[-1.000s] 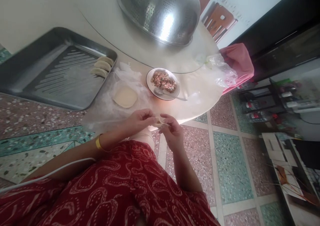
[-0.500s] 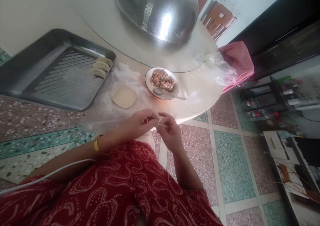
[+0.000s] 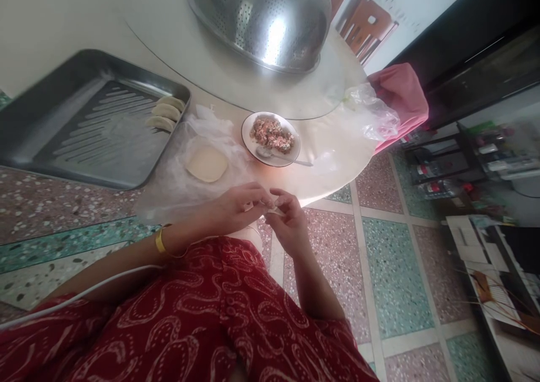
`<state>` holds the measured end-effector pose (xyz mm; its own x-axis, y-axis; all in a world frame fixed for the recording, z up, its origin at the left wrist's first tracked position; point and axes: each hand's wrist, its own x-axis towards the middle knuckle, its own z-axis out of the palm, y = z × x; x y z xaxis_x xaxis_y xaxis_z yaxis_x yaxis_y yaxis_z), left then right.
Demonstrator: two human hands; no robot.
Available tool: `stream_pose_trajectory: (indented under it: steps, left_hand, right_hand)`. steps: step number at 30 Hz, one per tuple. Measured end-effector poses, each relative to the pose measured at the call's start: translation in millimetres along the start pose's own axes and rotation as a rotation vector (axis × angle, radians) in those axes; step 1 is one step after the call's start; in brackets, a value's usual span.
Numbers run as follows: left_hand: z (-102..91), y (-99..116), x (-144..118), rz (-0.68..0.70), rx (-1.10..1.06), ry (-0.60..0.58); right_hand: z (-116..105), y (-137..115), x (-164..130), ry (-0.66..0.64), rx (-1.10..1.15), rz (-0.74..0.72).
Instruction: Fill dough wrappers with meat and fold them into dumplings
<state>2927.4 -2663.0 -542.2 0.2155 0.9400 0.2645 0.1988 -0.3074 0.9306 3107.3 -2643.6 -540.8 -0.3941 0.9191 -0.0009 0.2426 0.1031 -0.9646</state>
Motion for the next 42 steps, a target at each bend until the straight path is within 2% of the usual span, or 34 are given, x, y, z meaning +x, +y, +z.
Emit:
stream_pose_trajectory:
  steps: [6,12,19,25,30,33,36,42]
  left_hand:
    - [-2.2,0,1,0.013,-0.024,-0.029]
    - [-0.7,0,-5,-0.188,-0.132,0.019]
    - [-0.7,-13,-11,-0.349,-0.218,0.056]
    - [-1.1,-19,-11,-0.466,-0.467,-0.030]
    - [2.4,-22,-12,-0.572,-0.693,0.019]
    - [4.6,-26,-14,-0.618,-0.796,-0.013]
    - [5.5,-28,-15,-0.642,-0.882,-0.024]
    - [2.5,-25,-12,-0.570,-0.752,0.114]
  right_hand:
    - [1,0,0,0.004,-0.027,-0.015]
    - [1,-2,0,0.031,-0.037,-0.017]
    - [4,0,1,0.022,0.040,0.012]
    - [4,2,1,0.025,-0.001,-0.011]
    - [3,4,2,0.025,-0.004,0.000]
    - [3,6,2,0.017,-0.013,0.002]
    - [2,6,1,0.007,-0.056,-0.001]
    - [4,4,1,-0.007,-0.135,-0.020]
